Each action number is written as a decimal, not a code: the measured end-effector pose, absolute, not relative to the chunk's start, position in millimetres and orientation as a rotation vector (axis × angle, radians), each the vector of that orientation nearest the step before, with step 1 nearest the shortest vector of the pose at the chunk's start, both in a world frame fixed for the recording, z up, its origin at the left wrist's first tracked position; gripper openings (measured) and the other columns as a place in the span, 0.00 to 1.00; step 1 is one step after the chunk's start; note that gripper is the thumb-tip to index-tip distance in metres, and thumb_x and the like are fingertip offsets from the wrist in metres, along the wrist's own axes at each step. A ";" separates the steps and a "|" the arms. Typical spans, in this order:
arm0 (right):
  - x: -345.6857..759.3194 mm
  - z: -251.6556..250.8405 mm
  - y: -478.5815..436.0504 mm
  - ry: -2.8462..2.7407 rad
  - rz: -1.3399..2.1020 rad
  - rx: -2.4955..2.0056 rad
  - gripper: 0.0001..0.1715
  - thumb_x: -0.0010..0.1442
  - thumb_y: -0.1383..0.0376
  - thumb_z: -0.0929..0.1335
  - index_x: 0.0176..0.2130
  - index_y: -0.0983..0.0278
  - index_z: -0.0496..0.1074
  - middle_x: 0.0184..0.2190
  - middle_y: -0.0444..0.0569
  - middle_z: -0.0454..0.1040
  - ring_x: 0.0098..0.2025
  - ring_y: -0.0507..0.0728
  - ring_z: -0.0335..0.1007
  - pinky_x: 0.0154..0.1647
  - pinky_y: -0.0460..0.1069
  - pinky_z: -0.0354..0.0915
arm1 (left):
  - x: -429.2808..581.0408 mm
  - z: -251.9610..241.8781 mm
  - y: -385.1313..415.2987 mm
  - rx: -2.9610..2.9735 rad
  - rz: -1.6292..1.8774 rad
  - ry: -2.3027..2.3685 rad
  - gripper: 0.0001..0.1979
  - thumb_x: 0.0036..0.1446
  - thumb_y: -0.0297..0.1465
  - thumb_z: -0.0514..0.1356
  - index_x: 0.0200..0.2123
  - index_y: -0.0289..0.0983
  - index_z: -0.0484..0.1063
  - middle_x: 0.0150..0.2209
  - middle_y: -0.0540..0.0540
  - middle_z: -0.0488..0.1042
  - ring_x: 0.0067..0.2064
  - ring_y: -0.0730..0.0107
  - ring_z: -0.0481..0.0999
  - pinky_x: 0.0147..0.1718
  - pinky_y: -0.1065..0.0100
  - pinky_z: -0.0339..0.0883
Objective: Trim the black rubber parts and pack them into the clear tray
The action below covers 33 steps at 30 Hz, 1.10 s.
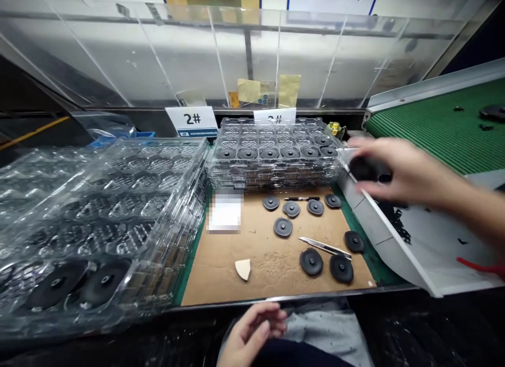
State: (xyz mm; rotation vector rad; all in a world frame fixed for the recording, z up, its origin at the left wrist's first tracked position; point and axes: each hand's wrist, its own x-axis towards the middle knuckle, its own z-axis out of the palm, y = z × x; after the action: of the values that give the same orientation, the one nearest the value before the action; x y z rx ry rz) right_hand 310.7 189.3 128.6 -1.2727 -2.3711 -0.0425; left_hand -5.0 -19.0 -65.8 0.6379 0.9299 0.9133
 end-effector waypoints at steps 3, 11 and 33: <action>245.2 67.1 99.7 -2.611 0.362 -0.894 0.44 0.46 0.52 0.73 0.59 0.57 0.62 0.54 0.50 0.70 0.57 0.62 0.64 0.64 0.60 0.49 | 11.1 -48.6 -9.1 0.548 1.072 0.742 0.29 0.43 0.43 0.67 0.51 0.48 0.69 0.52 0.41 0.71 0.53 0.53 0.70 0.52 0.55 0.62; 185.5 -42.3 -6.0 -2.189 0.870 -1.073 0.53 0.48 0.57 0.74 0.65 0.60 0.46 0.56 0.54 0.66 0.59 0.61 0.60 0.61 0.53 0.57 | 7.1 -58.8 -23.3 0.431 0.909 0.696 0.43 0.35 0.41 0.72 0.56 0.45 0.61 0.51 0.37 0.71 0.51 0.54 0.71 0.51 0.57 0.60; 73.8 -96.0 47.1 -2.155 1.108 -1.256 0.14 0.62 0.67 0.61 0.47 0.62 0.70 0.39 0.50 0.73 0.42 0.56 0.69 0.43 0.50 0.66 | -82.5 -50.8 -40.2 0.012 1.370 0.726 0.28 0.52 0.36 0.62 0.56 0.41 0.61 0.56 0.38 0.68 0.55 0.52 0.69 0.58 0.54 0.57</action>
State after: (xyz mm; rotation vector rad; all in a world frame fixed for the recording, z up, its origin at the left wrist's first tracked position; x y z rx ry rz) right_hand 73.8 47.1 -96.0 -1.2558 -2.1552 1.1077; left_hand -82.5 -40.2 -50.8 0.0122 0.7261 1.3705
